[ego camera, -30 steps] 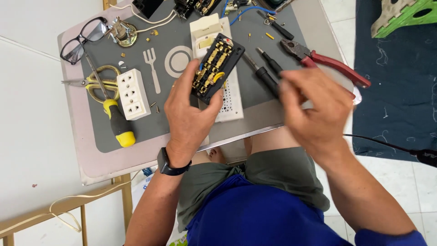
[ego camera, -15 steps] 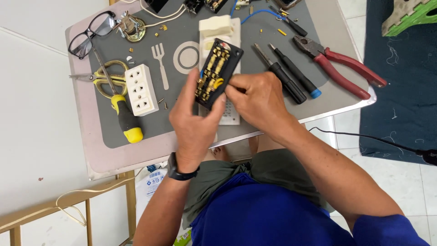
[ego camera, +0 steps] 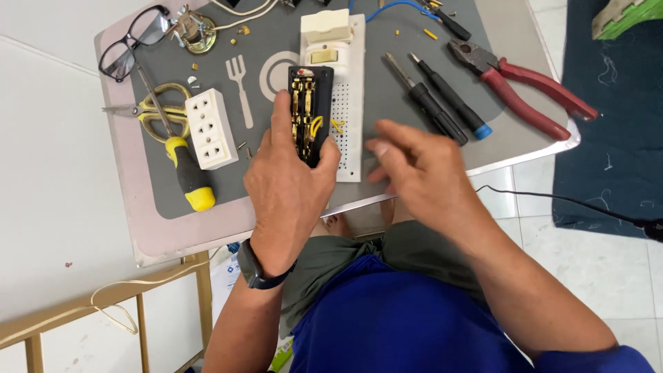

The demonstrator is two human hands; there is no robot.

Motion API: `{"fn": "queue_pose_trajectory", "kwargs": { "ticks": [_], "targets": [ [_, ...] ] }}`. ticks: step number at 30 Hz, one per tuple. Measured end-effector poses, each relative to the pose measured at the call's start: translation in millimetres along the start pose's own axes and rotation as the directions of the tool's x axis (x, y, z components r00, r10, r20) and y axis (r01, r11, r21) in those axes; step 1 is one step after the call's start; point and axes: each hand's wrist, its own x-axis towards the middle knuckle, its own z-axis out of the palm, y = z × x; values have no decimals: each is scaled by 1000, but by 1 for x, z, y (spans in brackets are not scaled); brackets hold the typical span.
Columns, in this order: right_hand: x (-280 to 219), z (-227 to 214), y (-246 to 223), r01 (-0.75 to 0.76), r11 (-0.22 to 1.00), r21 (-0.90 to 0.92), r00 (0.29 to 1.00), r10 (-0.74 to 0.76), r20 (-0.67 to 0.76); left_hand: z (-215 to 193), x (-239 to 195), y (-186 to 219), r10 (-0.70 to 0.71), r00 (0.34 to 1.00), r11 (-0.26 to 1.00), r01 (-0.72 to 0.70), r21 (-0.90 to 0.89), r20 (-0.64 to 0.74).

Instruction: The person assembles an electrical switch mechanism by inserting wires into a white plastic housing and securing them with a screwdriver. They manipulate the internal components and use pliers to adjust the wiring.

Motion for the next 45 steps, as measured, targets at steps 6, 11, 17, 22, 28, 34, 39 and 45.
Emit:
{"fn": "queue_pose_trajectory", "kwargs": {
  "ticks": [6, 11, 17, 22, 28, 34, 39, 45],
  "targets": [
    [11, 1, -12, -406, 697, 591, 910, 367, 193, 3, -1, 9, 30, 991, 988, -49, 145, 129],
    [13, 9, -9, -272, 775, 571, 961, 251, 117, -16, 10, 1, -19, 982, 993, 41, -115, 188],
    [30, 29, 1, -112, 831, 545, 987, 157, -37, -32, 20, -32, -231, 917, 586, 397, -706, 324],
    [46, 50, -20, -310, 734, 604, 951, 245, 190, -22, 22, -60, -109, 889, 142, 456, -878, 444],
    [68, 76, -13, -360, 658, 662, 933, 260, 249, -5, 21, -84, -121, 896, 279, 444, -852, 427],
    [66, 74, 1, -375, 547, 749, 927, 223, 301, -22, 23, -51, -101, 901, 405, 426, -809, 423],
    [60, 64, -5, -356, 424, 832, 934, 191, 303, -3, 27, -72, -82, 935, 381, 349, -856, 344],
    [69, 69, 13, -383, 367, 848, 923, 189, 335, -19, 19, -50, -119, 951, 568, 301, -766, 285]
  ]
}}
